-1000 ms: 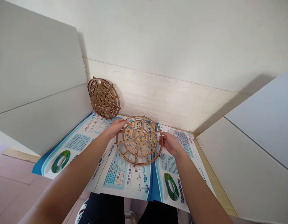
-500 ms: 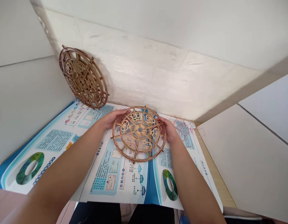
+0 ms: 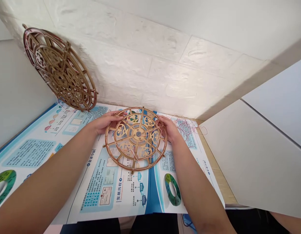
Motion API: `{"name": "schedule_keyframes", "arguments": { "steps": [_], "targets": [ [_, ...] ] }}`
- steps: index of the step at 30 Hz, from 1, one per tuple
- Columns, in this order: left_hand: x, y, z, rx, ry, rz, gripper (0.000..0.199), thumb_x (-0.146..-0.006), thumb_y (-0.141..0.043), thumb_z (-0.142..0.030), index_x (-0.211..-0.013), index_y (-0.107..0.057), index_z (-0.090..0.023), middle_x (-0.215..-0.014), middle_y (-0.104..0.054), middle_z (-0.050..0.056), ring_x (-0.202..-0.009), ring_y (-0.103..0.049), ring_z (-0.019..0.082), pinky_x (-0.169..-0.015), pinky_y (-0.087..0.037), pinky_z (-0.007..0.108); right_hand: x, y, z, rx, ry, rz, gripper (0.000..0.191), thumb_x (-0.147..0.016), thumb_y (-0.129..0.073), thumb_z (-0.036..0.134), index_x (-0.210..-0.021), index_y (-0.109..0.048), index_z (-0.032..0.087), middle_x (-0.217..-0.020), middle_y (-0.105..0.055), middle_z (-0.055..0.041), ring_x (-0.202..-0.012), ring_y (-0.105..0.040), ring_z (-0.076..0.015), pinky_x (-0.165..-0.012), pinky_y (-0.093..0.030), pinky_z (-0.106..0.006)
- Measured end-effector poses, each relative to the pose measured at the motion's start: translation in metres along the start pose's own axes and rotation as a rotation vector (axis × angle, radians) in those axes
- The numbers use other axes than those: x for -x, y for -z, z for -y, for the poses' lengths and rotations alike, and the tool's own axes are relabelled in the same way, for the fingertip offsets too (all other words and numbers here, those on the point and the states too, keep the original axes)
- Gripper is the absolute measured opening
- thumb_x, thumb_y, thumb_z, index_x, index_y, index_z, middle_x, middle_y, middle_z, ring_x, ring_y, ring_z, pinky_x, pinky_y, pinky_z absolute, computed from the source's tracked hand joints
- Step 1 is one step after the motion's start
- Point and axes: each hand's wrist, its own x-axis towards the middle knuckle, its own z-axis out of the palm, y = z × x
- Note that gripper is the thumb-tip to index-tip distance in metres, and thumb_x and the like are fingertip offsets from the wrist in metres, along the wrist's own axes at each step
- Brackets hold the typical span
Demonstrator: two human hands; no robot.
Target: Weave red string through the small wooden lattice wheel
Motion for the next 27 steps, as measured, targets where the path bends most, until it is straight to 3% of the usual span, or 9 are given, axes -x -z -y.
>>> {"name": "schedule_keyframes", "arguments": {
  "steps": [4, 9, 14, 18, 23, 27],
  "targets": [
    [0.004, -0.003, -0.001, -0.044, 0.002, 0.041, 0.045, -0.073, -0.084, -0.013, -0.116, -0.071, -0.015, -0.102, -0.076, 0.011, -0.081, -0.074, 0.021, -0.070, -0.064, 0.029, 0.002, 0.000, 0.001, 0.012, 0.006, 0.003, 0.041, -0.069, -0.083, 0.035, -0.107, -0.074, 0.022, -0.087, -0.074, -0.0017, -0.078, -0.066, -0.0180, -0.069, -0.054, -0.029],
    [0.008, -0.008, -0.003, -0.083, 0.018, 0.083, 0.042, -0.068, -0.087, -0.014, -0.109, -0.074, -0.015, -0.107, -0.076, 0.010, -0.085, -0.074, 0.021, -0.073, -0.063, 0.027, 0.004, -0.005, 0.001, 0.033, 0.094, -0.023, 0.044, -0.068, -0.087, 0.046, -0.104, -0.075, 0.024, -0.114, -0.076, -0.0044, -0.095, -0.068, -0.0209, -0.074, -0.055, -0.029],
    [0.007, -0.005, -0.002, -0.102, 0.020, 0.082, 0.041, -0.070, -0.086, -0.017, -0.109, -0.074, -0.016, -0.111, -0.075, 0.011, -0.087, -0.074, 0.023, -0.077, -0.063, 0.031, 0.005, -0.007, 0.000, 0.098, 0.153, -0.036, 0.048, -0.060, -0.095, 0.038, -0.102, -0.076, 0.022, -0.104, -0.077, -0.0057, -0.099, -0.070, -0.0211, -0.089, -0.056, -0.033],
    [0.005, -0.003, 0.001, -0.119, 0.006, 0.113, 0.036, -0.074, -0.084, -0.020, -0.108, -0.073, -0.015, -0.107, -0.075, 0.011, -0.089, -0.074, 0.024, -0.077, -0.063, 0.031, 0.002, -0.005, -0.001, 0.122, 0.217, -0.069, 0.047, -0.059, -0.095, 0.035, -0.100, -0.076, 0.022, -0.096, -0.077, -0.0048, -0.095, -0.070, -0.0199, -0.087, -0.055, -0.033],
    [0.004, -0.002, 0.002, -0.089, 0.011, 0.143, 0.036, -0.075, -0.084, -0.020, -0.108, -0.073, -0.014, -0.110, -0.075, 0.012, -0.093, -0.073, 0.024, -0.079, -0.062, 0.030, 0.004, -0.007, -0.004, 0.460, 0.345, -0.073, 0.033, -0.070, -0.087, 0.041, -0.095, -0.077, 0.022, -0.086, -0.074, -0.0032, -0.079, -0.065, -0.0185, -0.079, -0.054, -0.035],
    [0.004, -0.003, 0.000, -0.086, 0.042, 0.160, 0.036, -0.076, -0.085, -0.021, -0.109, -0.072, -0.015, -0.112, -0.075, 0.011, -0.097, -0.073, 0.023, -0.083, -0.061, 0.030, 0.012, -0.015, -0.001, 0.834, 0.596, -0.026, 0.017, -0.088, -0.068, 0.034, -0.097, -0.079, 0.024, -0.095, -0.072, -0.0046, -0.084, -0.064, -0.0193, -0.079, -0.054, -0.036]
  ]
}}
